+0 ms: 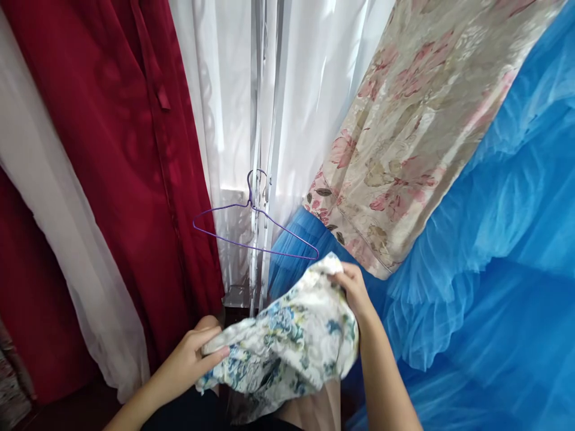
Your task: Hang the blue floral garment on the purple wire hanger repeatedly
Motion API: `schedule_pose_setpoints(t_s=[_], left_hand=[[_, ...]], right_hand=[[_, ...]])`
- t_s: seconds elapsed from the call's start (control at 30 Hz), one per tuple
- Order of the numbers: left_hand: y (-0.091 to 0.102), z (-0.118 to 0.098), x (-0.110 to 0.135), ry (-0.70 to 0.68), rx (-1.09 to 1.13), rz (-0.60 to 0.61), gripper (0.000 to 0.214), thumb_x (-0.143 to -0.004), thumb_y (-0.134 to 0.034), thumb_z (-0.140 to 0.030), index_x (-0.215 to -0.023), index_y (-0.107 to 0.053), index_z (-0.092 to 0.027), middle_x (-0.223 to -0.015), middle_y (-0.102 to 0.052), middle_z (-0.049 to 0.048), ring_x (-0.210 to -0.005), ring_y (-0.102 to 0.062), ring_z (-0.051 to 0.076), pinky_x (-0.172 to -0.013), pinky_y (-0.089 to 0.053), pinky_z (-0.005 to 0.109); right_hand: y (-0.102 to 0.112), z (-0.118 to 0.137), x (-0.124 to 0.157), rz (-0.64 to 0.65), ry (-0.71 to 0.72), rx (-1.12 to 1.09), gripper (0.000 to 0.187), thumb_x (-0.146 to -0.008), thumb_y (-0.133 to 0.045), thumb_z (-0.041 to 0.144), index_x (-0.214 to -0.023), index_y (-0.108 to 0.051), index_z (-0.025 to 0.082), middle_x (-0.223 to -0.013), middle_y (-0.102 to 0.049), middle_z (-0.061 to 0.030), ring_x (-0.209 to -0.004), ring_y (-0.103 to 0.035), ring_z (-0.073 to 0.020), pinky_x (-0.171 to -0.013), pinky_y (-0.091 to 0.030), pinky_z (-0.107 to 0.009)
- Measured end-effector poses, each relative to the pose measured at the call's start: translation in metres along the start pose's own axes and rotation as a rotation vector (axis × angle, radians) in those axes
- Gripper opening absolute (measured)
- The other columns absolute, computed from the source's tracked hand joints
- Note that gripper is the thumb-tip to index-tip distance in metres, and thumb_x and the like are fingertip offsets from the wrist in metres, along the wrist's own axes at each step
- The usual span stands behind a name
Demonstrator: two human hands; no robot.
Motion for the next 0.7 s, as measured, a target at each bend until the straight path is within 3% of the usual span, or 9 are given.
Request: schedule_pose_setpoints(t_s=[0.07,0.13,0.23,0.3,0.4,0.53,0.6,0.7], left_hand=[[0.021,-0.018,-0.014,-0.061,-0.009,-0.078,0.036,-0.089,-0.062,-0.050,-0.069,-0.061,-0.019,-0.074,-0.059,0.0000,-0.071,-0.054,0.016,-0.067,-0.041,0.025],[0.039,-0.035,-0.028,-0.126,0.013,-0.146,0.035,-0.089,-0.062,-0.047,-0.068,-0.056,-0.019,-0.073,-0.054,-0.0012,-0.068,-0.051,0.014,-0.064,-0.038,0.024],[0.065,-0.040,-0.048,-0.164,0.082,-0.219,0.037,-0.089,-0.061,-0.044,-0.065,-0.048,-0.019,-0.064,-0.043,-0.0039,-0.060,-0.043,0.012,-0.057,-0.032,0.024],[0.084,-0.023,-0.060,-0.140,0.107,-0.274,0.037,-0.089,-0.060,-0.043,-0.065,-0.046,-0.019,-0.061,-0.039,-0.0048,-0.058,-0.040,0.012,-0.055,-0.029,0.023],[0.118,0.012,-0.073,-0.140,-0.025,-0.337,0.033,-0.089,-0.059,-0.040,-0.065,-0.052,-0.019,-0.065,-0.050,-0.0023,-0.065,-0.048,0.015,-0.061,-0.035,0.025],[0.147,0.051,-0.097,-0.220,-0.361,-0.203,0.023,-0.087,-0.059,-0.037,-0.072,-0.066,-0.021,-0.079,-0.067,0.0024,-0.083,-0.061,0.022,-0.087,-0.043,0.034],[0.168,0.060,-0.112,-0.217,-0.448,-0.224,0.018,-0.087,-0.056,-0.034,-0.079,-0.067,-0.022,-0.084,-0.070,0.0031,-0.087,-0.062,0.024,-0.094,-0.042,0.040],[0.203,0.051,-0.134,-0.207,-0.465,-0.345,0.016,-0.088,-0.049,-0.029,-0.091,-0.063,-0.022,-0.099,-0.070,0.0073,-0.100,-0.060,0.028,-0.098,-0.041,0.043]], right_hand=[[-0.008,0.012,-0.048,0.010,0.013,-0.007,0.018,-0.054,-0.076,0.030,-0.051,-0.062,0.019,-0.055,-0.057,0.0028,-0.059,-0.046,-0.0151,-0.056,-0.035,-0.026],[-0.031,0.016,-0.085,0.076,-0.016,-0.030,0.018,-0.056,-0.077,0.031,-0.056,-0.063,0.020,-0.058,-0.060,0.0028,-0.061,-0.051,-0.0160,-0.059,-0.040,-0.027],[-0.078,0.009,-0.108,0.258,-0.122,-0.078,0.024,-0.061,-0.080,0.037,-0.071,-0.069,0.018,-0.064,-0.067,-0.0005,-0.061,-0.059,-0.0184,-0.059,-0.047,-0.028],[-0.103,0.005,-0.105,0.376,-0.175,-0.124,0.030,-0.062,-0.084,0.038,-0.079,-0.071,0.017,-0.069,-0.071,-0.0022,-0.060,-0.063,-0.0188,-0.059,-0.050,-0.029],[-0.120,0.009,-0.090,0.491,-0.207,-0.245,0.041,-0.060,-0.088,0.034,-0.095,-0.073,0.019,-0.075,-0.075,-0.0013,-0.064,-0.068,-0.0181,-0.064,-0.054,-0.028],[-0.126,0.016,-0.070,0.600,-0.297,-0.354,0.049,-0.066,-0.087,0.030,-0.112,-0.074,0.018,-0.090,-0.080,-0.0061,-0.078,-0.075,-0.0224,-0.074,-0.058,-0.031],[-0.128,0.018,-0.064,0.625,-0.325,-0.338,0.039,-0.070,-0.086,0.031,-0.104,-0.076,0.014,-0.090,-0.081,-0.0088,-0.079,-0.076,-0.0236,-0.074,-0.058,-0.031],[-0.129,0.021,-0.062,0.625,-0.319,-0.316,0.030,-0.071,-0.086,0.031,-0.093,-0.077,0.012,-0.084,-0.080,-0.0081,-0.070,-0.075,-0.0211,-0.068,-0.058,-0.028]])
Point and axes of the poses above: each hand's wrist, its own x-axis away from the middle knuckle, its own y-axis out of the back of the hand, z = x × y, the point moved 9 cm from there along -x, towards the middle knuckle
